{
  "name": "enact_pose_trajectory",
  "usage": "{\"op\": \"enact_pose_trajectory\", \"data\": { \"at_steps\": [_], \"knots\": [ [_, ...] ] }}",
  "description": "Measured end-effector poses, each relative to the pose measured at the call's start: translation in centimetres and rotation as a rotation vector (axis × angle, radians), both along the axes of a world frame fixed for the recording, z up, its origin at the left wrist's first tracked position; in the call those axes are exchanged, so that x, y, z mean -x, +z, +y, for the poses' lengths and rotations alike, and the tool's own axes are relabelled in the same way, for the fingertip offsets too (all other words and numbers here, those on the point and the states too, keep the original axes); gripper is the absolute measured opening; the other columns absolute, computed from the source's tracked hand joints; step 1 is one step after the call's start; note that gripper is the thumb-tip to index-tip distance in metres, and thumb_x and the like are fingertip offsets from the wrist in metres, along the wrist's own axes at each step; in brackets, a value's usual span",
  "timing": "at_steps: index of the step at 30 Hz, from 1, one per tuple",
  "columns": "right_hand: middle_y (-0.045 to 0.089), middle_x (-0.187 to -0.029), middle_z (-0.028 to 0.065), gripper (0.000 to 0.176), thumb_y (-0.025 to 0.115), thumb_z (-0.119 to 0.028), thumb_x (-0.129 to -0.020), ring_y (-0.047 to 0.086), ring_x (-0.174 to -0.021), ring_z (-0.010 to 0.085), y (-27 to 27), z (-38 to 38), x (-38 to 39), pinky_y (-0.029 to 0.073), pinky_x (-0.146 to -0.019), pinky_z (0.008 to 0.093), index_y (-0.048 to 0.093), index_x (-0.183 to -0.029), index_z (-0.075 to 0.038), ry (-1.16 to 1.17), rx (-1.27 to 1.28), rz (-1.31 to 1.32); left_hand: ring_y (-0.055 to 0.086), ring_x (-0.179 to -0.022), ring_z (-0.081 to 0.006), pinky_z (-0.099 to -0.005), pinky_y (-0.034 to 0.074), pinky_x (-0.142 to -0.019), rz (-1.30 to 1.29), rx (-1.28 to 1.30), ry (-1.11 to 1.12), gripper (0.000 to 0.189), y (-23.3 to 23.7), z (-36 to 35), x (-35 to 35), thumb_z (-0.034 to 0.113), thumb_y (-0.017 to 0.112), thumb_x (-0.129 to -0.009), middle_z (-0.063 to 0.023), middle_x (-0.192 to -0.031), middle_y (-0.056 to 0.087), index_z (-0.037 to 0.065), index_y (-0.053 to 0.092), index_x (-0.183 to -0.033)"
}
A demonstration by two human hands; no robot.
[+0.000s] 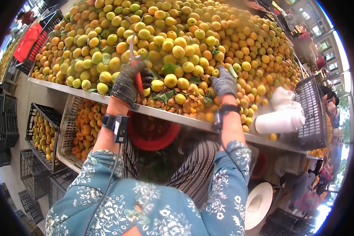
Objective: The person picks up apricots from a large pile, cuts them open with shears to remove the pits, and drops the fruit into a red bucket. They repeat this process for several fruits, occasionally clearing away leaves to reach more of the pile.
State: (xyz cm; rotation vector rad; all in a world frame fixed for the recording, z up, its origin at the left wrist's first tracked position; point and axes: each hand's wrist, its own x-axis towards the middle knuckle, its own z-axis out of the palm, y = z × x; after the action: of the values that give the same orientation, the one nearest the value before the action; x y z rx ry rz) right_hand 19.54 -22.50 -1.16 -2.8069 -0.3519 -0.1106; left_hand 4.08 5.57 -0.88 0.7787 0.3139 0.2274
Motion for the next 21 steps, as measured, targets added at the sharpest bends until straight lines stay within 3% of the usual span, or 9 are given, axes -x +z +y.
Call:
{"op": "enact_pose_trajectory", "data": {
  "at_steps": [2,4,6,9,14,18,19,20,21],
  "knots": [
    [0.066,-0.103,0.0151,0.050,0.071,-0.027,-0.074,0.061,-0.100,0.0312,1.3,1.0,-0.1,0.048,-0.088,0.0379,0.057,-0.119,-0.009,-0.052,0.100,0.096,0.065,-0.059,-0.0203,-0.0284,0.056,-0.054,0.006,0.000,0.019,0.022,0.0,0.0,0.0,0.019,0.065,-0.086,-0.0118,-0.077,0.066,0.004,0.058,-0.101],
    [0.066,-0.090,0.0105,0.043,0.068,-0.024,-0.075,0.064,-0.081,0.0254,-1.1,-1.1,-2.2,0.052,-0.071,0.0355,0.059,-0.112,-0.005,0.025,-0.495,0.270,0.065,-0.059,-0.0206,-0.0294,0.055,-0.053,0.027,0.044,-0.009,0.023,0.0,0.2,0.0,0.018,0.064,-0.086,-0.0120,-0.077,0.066,0.004,0.057,-0.102],
    [0.063,-0.081,0.0073,0.031,0.057,-0.025,-0.080,0.061,-0.063,0.0199,1.0,-1.5,-0.6,0.047,-0.046,0.0288,0.061,-0.106,-0.008,0.027,-1.431,0.640,0.064,-0.058,-0.0211,-0.0305,0.054,-0.051,0.061,0.064,0.013,0.023,0.1,0.4,-0.1,0.018,0.064,-0.086,-0.0122,-0.076,0.065,0.004,0.056,-0.102],
    [0.062,-0.079,0.0073,0.029,0.056,-0.029,-0.083,0.063,-0.065,0.0194,4.4,0.6,2.0,0.050,-0.046,0.0267,0.060,-0.102,-0.007,-0.028,-1.564,0.609,0.063,-0.057,-0.0218,-0.0320,0.054,-0.050,0.030,0.084,0.018,0.022,-0.3,0.5,-0.4,0.018,0.064,-0.086,-0.0124,-0.075,0.064,0.006,0.054,-0.101],
    [0.062,-0.079,0.0049,0.020,0.068,-0.021,-0.080,0.060,-0.056,0.0136,5.0,4.6,0.3,0.048,-0.043,0.0244,0.063,-0.093,-0.007,0.049,-1.308,0.598,0.063,-0.057,-0.0219,-0.0322,0.053,-0.049,-0.005,0.088,0.047,0.022,-0.1,0.4,-0.4,0.019,0.063,-0.087,-0.0130,-0.076,0.064,0.005,0.054,-0.101],
    [0.067,-0.093,0.0104,0.030,0.073,-0.024,-0.074,0.066,-0.083,0.0222,3.6,10.0,-0.6,0.052,-0.071,0.0320,0.067,-0.094,-0.002,0.235,-0.824,0.270,0.063,-0.058,-0.0221,-0.0328,0.054,-0.050,-0.008,0.104,0.031,0.025,0.2,0.5,-0.2,0.019,0.063,-0.087,-0.0127,-0.076,0.063,0.005,0.053,-0.104],
    [0.067,-0.102,0.0164,0.042,0.071,-0.031,-0.071,0.064,-0.097,0.0284,3.0,11.0,-1.1,0.048,-0.085,0.0378,0.066,-0.106,-0.007,0.223,-0.608,0.160,0.063,-0.059,-0.0221,-0.0328,0.054,-0.050,0.003,0.111,0.042,0.025,0.3,0.5,-0.2,0.019,0.063,-0.087,-0.0126,-0.076,0.063,0.006,0.053,-0.105],
    [0.067,-0.102,0.0164,0.042,0.071,-0.031,-0.071,0.064,-0.097,0.0284,3.9,12.0,-0.7,0.048,-0.085,0.0378,0.066,-0.106,-0.007,0.227,-0.611,0.164,0.063,-0.059,-0.0222,-0.0329,0.054,-0.050,0.014,0.119,0.054,0.025,0.3,0.5,-0.2,0.019,0.063,-0.087,-0.0125,-0.077,0.063,0.006,0.053,-0.105],
    [0.066,-0.103,0.0179,0.044,0.070,-0.034,-0.071,0.063,-0.098,0.0305,5.7,13.2,0.3,0.048,-0.085,0.0403,0.065,-0.108,-0.010,0.211,-0.275,0.133,0.063,-0.059,-0.0221,-0.0328,0.054,-0.052,0.012,0.120,0.051,0.026,0.2,0.5,-0.2,0.019,0.063,-0.087,-0.0122,-0.077,0.064,0.007,0.053,-0.107]
  ]
}}
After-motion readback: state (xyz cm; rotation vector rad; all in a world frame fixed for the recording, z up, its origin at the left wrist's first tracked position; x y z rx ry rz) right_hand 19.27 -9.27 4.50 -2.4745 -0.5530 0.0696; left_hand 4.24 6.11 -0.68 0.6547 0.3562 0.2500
